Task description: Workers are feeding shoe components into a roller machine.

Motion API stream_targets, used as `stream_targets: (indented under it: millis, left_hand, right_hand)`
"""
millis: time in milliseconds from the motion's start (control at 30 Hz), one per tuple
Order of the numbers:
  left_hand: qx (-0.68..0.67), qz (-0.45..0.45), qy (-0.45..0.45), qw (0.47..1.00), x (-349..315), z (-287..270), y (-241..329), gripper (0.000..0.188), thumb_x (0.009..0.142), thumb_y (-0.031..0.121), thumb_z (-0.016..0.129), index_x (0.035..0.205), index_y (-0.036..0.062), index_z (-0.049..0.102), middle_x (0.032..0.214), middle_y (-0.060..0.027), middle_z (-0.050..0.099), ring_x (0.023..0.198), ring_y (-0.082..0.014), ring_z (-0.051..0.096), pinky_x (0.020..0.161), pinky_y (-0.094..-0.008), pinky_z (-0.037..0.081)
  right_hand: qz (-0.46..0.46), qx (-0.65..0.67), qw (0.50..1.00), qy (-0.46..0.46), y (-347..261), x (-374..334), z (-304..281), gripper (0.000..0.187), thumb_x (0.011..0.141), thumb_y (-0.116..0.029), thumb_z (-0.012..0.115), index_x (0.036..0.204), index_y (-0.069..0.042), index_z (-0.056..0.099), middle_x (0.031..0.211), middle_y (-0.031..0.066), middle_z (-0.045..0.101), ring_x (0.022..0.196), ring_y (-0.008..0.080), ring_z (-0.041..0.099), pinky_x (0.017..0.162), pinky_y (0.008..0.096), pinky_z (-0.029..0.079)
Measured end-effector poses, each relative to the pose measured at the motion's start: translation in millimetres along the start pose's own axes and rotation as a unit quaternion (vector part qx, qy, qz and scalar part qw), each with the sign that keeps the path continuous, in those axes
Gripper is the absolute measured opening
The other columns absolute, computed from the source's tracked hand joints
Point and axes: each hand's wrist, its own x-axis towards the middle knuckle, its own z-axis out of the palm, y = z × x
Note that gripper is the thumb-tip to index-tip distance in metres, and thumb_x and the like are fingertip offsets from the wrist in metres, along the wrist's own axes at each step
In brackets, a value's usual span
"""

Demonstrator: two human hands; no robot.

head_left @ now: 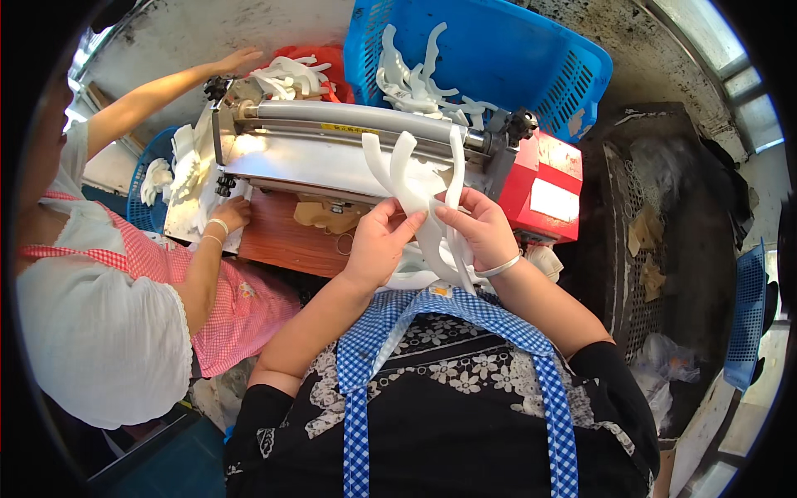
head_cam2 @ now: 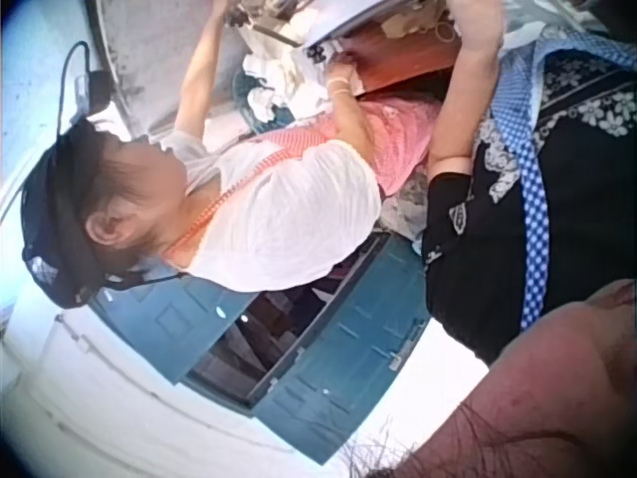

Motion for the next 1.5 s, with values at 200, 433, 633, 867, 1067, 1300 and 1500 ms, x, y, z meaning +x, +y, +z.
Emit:
stream_targets:
  millis: [200, 433, 633, 867, 1067, 1300, 1500]
  left_hand:
    - [-0.153, 0.031, 0.132, 0.979, 5, -12, -1, 0.029, 0.082, 0.004, 0.053, 0.108, -0.0038, 0.043, 0.095, -0.0106, 0.057, 0.081, -0.0130, 0.056, 0.071, -0.0257, 0.048]
    - [-0.046, 0.012, 0.133, 0.990, 14, -56, 21, 0.020, 0.079, 0.001, 0.056, 0.097, -0.0024, 0.047, 0.080, -0.0093, 0.059, 0.068, -0.0109, 0.057, 0.058, -0.0221, 0.048]
    - [0.061, -0.027, 0.068, 0.995, 51, -71, 1, 0.013, 0.079, 0.005, 0.058, 0.091, 0.0052, 0.051, 0.068, -0.0053, 0.059, 0.057, -0.0066, 0.052, 0.047, -0.0202, 0.039]
    - [0.065, 0.075, 0.165, 0.981, 69, -83, -1, 0.010, 0.082, 0.004, 0.054, 0.090, 0.0032, 0.048, 0.077, -0.0055, 0.056, 0.063, -0.0079, 0.052, 0.051, -0.0216, 0.042]
    - [0.066, 0.083, 0.145, 0.984, 8, -75, 14, 0.039, 0.082, 0.000, 0.051, 0.117, 0.0032, 0.034, 0.080, -0.0080, 0.055, 0.066, -0.0092, 0.054, 0.054, -0.0192, 0.044]
    - [-0.014, 0.090, 0.195, 0.977, -13, -76, 16, 0.038, 0.084, 0.002, 0.049, 0.118, 0.0001, 0.033, 0.086, -0.0090, 0.055, 0.070, -0.0094, 0.054, 0.057, -0.0201, 0.046]
    - [-0.157, 0.006, 0.081, 0.984, -22, -69, 23, 0.024, 0.082, 0.001, 0.051, 0.106, -0.0024, 0.047, 0.098, -0.0100, 0.056, 0.079, -0.0113, 0.056, 0.064, -0.0228, 0.048]
  right_hand:
    - [-0.019, -0.012, 0.999, 0.045, -9, 15, 1, 0.026, 0.074, -0.013, 0.066, 0.093, 0.001, 0.055, 0.080, 0.0062, 0.059, 0.074, 0.0143, 0.058, 0.068, 0.0245, 0.047]
    - [0.214, 0.005, 0.977, -0.006, 7, 29, 5, 0.028, 0.087, -0.027, 0.046, 0.094, -0.002, 0.057, 0.081, 0.0062, 0.061, 0.067, 0.0149, 0.060, 0.056, 0.0272, 0.049]
    - [0.215, 0.092, 0.964, 0.128, 22, 84, 10, 0.022, 0.089, -0.023, 0.044, 0.085, -0.004, 0.054, 0.073, 0.0038, 0.057, 0.056, 0.0098, 0.049, 0.041, 0.0216, 0.033]
    - [0.213, 0.033, 0.971, 0.107, 9, 76, 19, 0.023, 0.088, -0.027, 0.047, 0.084, -0.005, 0.053, 0.071, 0.0035, 0.057, 0.054, 0.0091, 0.049, 0.046, 0.0203, 0.036]
    - [-0.159, -0.665, 0.714, -0.150, 26, 10, -16, 0.029, 0.076, -0.026, 0.061, 0.090, -0.001, 0.054, 0.080, 0.0097, 0.059, 0.076, 0.0229, 0.058, 0.067, 0.0308, 0.047]
    - [-0.180, -0.622, 0.733, -0.209, 31, -12, -42, 0.023, 0.070, -0.016, 0.063, 0.087, -0.002, 0.058, 0.082, 0.0130, 0.057, 0.074, 0.0262, 0.057, 0.067, 0.0319, 0.047]
    - [-0.074, -0.405, 0.907, -0.086, -9, -19, -28, 0.021, 0.078, -0.009, 0.058, 0.097, 0.000, 0.057, 0.084, 0.0061, 0.058, 0.072, 0.0119, 0.057, 0.065, 0.0227, 0.045]
